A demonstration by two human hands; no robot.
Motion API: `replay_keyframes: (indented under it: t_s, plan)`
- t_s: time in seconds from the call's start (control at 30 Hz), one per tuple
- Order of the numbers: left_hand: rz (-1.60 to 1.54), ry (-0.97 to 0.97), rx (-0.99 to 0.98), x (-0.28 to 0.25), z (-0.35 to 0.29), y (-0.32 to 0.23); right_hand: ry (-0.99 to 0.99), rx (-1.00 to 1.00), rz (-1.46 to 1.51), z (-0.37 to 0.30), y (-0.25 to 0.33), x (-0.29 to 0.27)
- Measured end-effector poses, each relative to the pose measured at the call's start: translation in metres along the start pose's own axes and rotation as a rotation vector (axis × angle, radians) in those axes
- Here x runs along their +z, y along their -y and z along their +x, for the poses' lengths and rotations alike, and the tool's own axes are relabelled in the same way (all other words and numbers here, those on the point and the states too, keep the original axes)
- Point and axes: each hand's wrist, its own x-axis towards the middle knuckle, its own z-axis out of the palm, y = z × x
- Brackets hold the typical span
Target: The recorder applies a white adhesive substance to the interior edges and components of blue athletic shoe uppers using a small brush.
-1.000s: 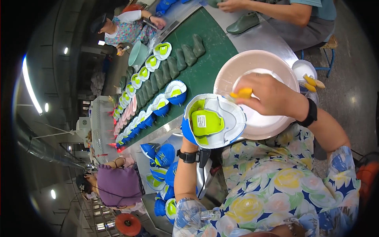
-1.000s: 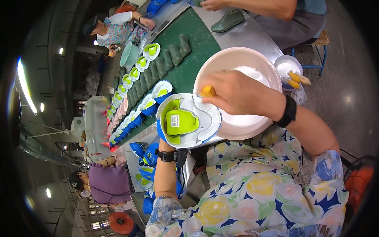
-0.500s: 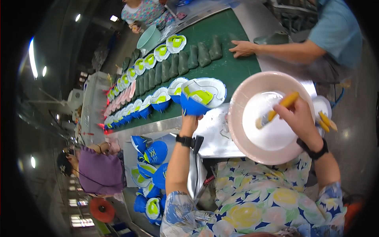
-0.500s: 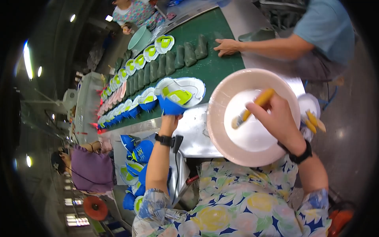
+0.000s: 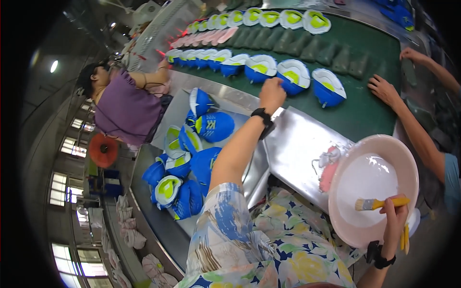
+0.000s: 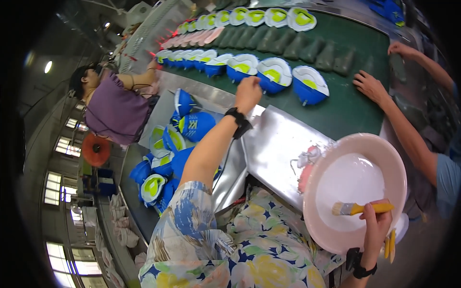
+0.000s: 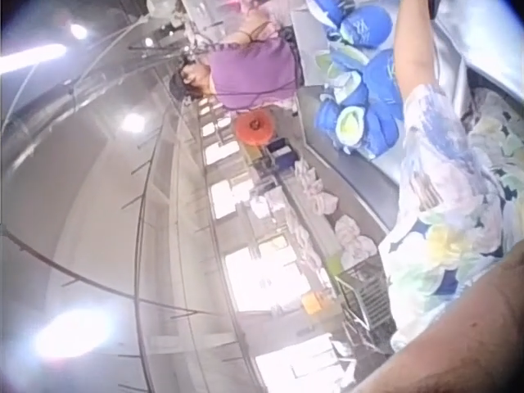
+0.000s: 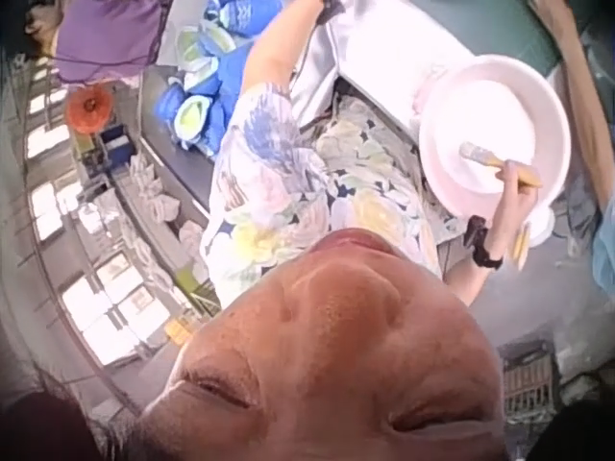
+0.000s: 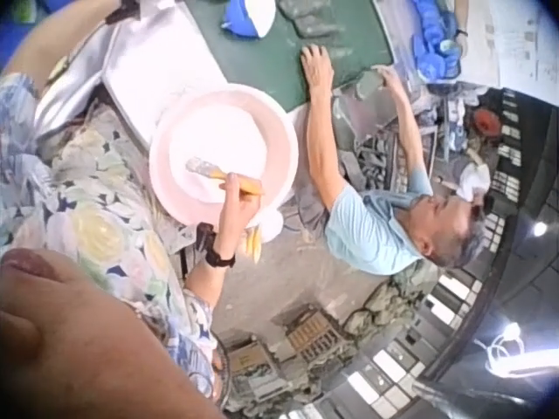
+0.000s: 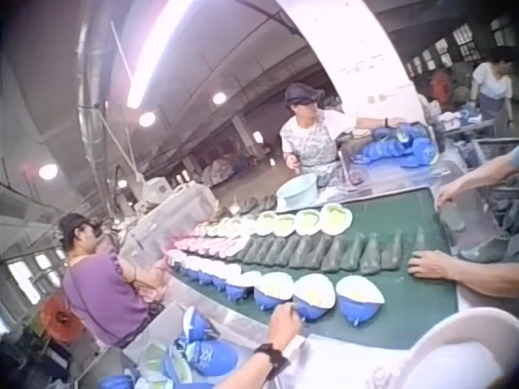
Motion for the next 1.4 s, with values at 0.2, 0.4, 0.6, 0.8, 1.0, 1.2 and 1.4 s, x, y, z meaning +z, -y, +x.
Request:
replay_keyframes:
  t_s: [0.2,0.4,0.6,0.8,1.0,1.2,1.4]
  plan:
    - [0.635,0.127,-0.667,-0.151,-0.089,0.122,0.038,-0.049,0.058,0.003,-0.009,0.006]
    - [0.26,0.249,-0.941,-0.186,-0.128,0.157,0.065,-0.046,0.031,-0.007,-0.002,0.014]
    - [-0.027,0.777,-0.711,-0.204,-0.098,0.068,0.098,-0.105,-0.053,-0.015,0.006,0.023]
    - [-0.106,0.627,0.047,-0.205,-0.117,0.037,0.106,-0.167,-0.227,-0.025,0.003,0.016]
    - [0.233,0.72,0.26,-0.198,-0.149,0.077,-0.033,-0.231,-0.52,-0.009,0.006,0.001]
    - [0.17,0.635,0.276,-0.177,-0.127,0.035,0.191,-0.346,-0.56,0.023,0.01,0.042]
    - [-0.686,0.532,-0.118,-0.19,-0.106,-0.035,0.539,-0.316,-0.818,0.002,0.006,0.05]
